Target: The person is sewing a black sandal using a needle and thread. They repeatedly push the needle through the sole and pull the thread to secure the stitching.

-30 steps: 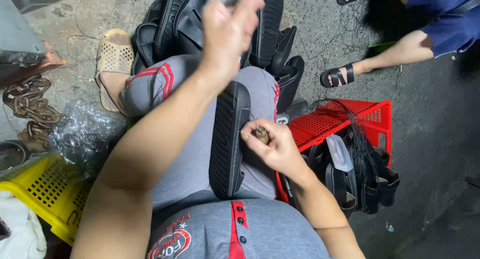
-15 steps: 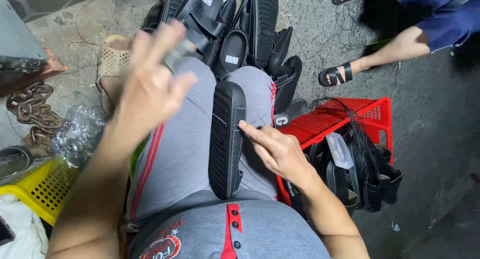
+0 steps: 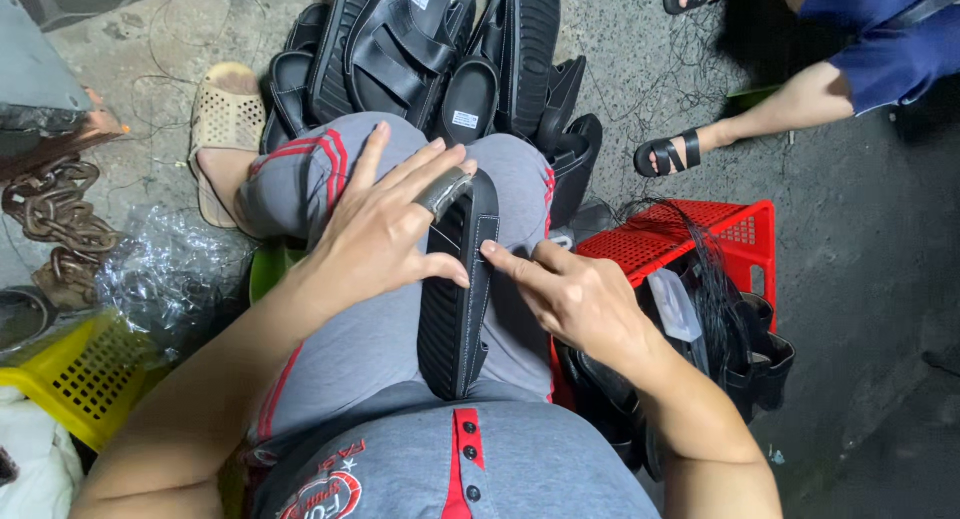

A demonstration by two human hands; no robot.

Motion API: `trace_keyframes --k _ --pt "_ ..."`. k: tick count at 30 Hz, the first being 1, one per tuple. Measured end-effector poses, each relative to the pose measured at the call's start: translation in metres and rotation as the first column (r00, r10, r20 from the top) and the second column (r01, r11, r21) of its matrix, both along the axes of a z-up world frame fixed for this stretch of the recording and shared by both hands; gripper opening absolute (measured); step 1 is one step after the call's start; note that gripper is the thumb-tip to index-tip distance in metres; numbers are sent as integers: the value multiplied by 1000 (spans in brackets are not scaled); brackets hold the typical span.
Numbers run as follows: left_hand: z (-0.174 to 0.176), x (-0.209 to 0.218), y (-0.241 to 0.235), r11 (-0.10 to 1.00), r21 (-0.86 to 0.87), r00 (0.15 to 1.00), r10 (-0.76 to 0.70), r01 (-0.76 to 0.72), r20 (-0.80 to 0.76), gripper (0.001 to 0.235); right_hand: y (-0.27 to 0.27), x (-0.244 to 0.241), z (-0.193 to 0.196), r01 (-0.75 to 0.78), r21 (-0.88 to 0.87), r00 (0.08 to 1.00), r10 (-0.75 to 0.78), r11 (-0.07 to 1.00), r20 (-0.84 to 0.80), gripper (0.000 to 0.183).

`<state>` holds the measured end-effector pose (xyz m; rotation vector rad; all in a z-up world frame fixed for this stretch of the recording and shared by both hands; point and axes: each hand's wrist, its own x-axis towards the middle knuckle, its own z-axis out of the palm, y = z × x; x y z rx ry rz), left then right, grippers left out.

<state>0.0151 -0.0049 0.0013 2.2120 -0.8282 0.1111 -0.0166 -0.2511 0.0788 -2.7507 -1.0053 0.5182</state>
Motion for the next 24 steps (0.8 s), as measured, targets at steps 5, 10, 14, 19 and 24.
trace_keyframes --k 5,10,14,19,24 --pt "-5 1 -2 997 -37 998 61 -60 12 92 11 2 -11 10 279 1000 -15 960 15 39" --pt "-3 -5 0 996 -39 997 75 -75 -7 91 30 -2 -10 68 385 993 -101 921 67 27" --pt "11 -35 7 975 -100 979 201 -196 32 46 28 -4 -8 36 331 988 -84 943 132 29" --pt "22 -46 26 967 -226 948 38 -114 -315 13 31 -6 -8 13 377 965 -110 926 238 23" --pt "28 -41 15 708 -667 685 -368 -231 -628 8 28 -4 -15 -70 380 944 -61 922 324 25"
